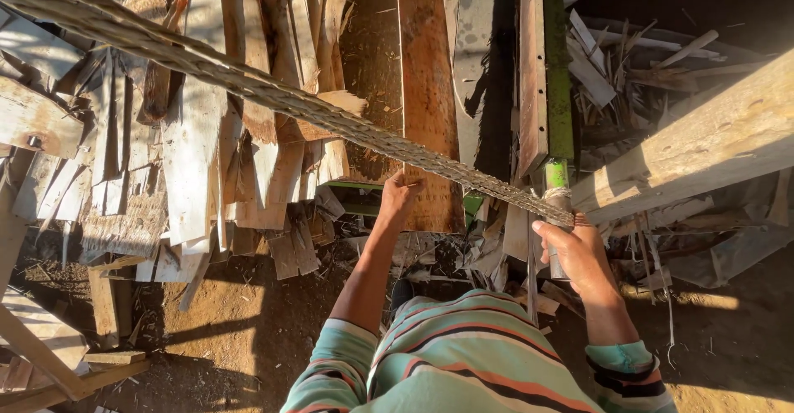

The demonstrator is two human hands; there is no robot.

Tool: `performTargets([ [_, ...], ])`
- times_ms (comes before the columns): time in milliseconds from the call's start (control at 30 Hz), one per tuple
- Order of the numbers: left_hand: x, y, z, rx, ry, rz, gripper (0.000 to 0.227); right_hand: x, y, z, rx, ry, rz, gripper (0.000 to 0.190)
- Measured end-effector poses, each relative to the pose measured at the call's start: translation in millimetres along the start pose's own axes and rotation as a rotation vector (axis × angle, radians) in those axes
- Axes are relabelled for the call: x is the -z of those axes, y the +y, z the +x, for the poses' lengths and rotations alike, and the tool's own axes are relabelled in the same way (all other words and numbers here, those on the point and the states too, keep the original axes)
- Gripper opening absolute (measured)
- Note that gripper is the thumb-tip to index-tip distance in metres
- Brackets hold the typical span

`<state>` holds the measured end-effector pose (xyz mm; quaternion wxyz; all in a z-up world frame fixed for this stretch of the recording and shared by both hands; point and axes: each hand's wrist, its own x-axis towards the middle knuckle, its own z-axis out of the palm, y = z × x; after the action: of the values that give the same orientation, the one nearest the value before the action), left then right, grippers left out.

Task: Trimming and sorting thin wood veneer sheets using a mechanical cutting machine in a workshop.

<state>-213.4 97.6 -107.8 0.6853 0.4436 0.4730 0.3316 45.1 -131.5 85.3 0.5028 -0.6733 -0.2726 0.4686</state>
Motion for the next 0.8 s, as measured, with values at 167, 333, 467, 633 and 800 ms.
performTargets([
  [167,-7.4,-47.0,36.2,-0.224,0.172,-0.016,0.026,-0.2,-1.3,-0.2,0.02,-0.018,0.009,0.017],
  [333,-89.3,74.4,-24.7,-0.321,0.202,-0.421,0.046,-0.9,-3.6,-3.0,0.013,0.004,0.025,0.019],
  [467,-113.7,99.0,-28.3,-0.386,0.188,-0.546,0.066,6.3,13.1,-3.7,0.008,0.003,0.162,0.028],
  [633,-111.5,50.9,3.0,-0.379,0.392,-0.144,0.072,6.9,4.2,-12.4,0.024,0.101,-0.048,0.04],
  [800,-102.5,24.3,46.5,-0.36,0.511,0.189,0.068,-11.0,-47.0,-51.7,0.47,0.415,-0.723,0.055],
])
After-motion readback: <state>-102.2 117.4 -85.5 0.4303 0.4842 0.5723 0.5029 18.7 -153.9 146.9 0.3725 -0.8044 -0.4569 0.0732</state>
